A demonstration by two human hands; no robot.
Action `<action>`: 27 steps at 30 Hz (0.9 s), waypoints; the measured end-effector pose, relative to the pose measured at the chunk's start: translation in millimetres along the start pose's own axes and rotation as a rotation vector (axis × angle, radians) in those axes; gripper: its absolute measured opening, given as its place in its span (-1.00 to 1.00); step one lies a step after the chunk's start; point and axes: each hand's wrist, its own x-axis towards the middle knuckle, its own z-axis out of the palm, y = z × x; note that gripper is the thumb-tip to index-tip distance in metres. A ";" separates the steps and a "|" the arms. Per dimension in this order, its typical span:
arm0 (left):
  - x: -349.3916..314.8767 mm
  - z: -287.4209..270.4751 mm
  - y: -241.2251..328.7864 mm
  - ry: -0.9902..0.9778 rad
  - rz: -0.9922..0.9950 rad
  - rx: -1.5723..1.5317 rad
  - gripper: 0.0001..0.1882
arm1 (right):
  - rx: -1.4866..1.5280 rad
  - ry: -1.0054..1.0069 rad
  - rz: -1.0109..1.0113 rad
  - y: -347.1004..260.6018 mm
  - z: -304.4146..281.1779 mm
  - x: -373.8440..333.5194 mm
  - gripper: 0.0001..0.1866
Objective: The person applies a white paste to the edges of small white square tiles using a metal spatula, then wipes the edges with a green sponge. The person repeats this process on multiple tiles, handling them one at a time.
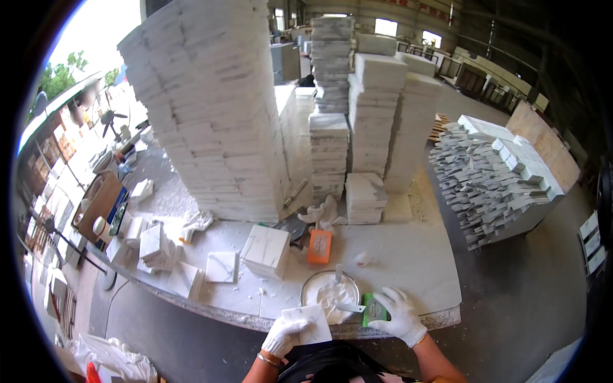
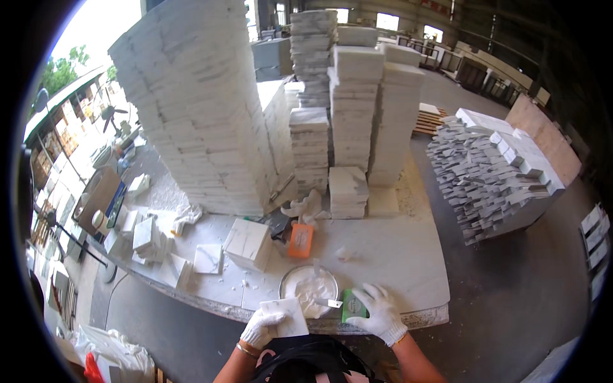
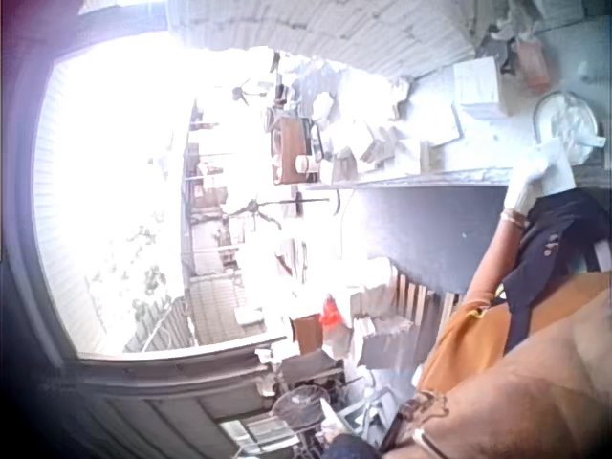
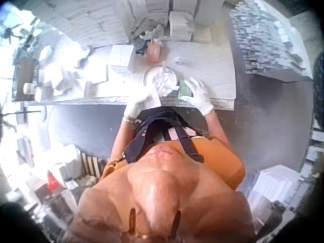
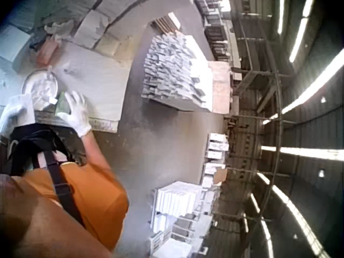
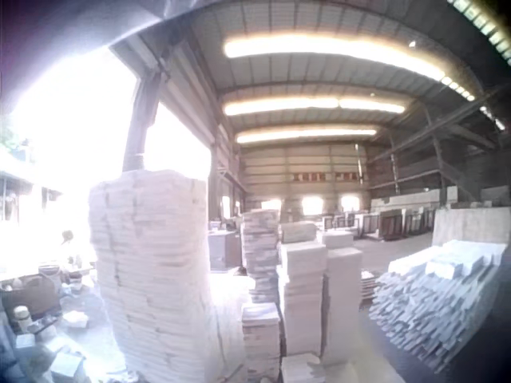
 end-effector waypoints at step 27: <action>-11.7 3.4 3.3 -0.029 0.088 -0.028 -0.62 | 0.268 0.336 0.045 -27.8 -10.1 19.9 -0.76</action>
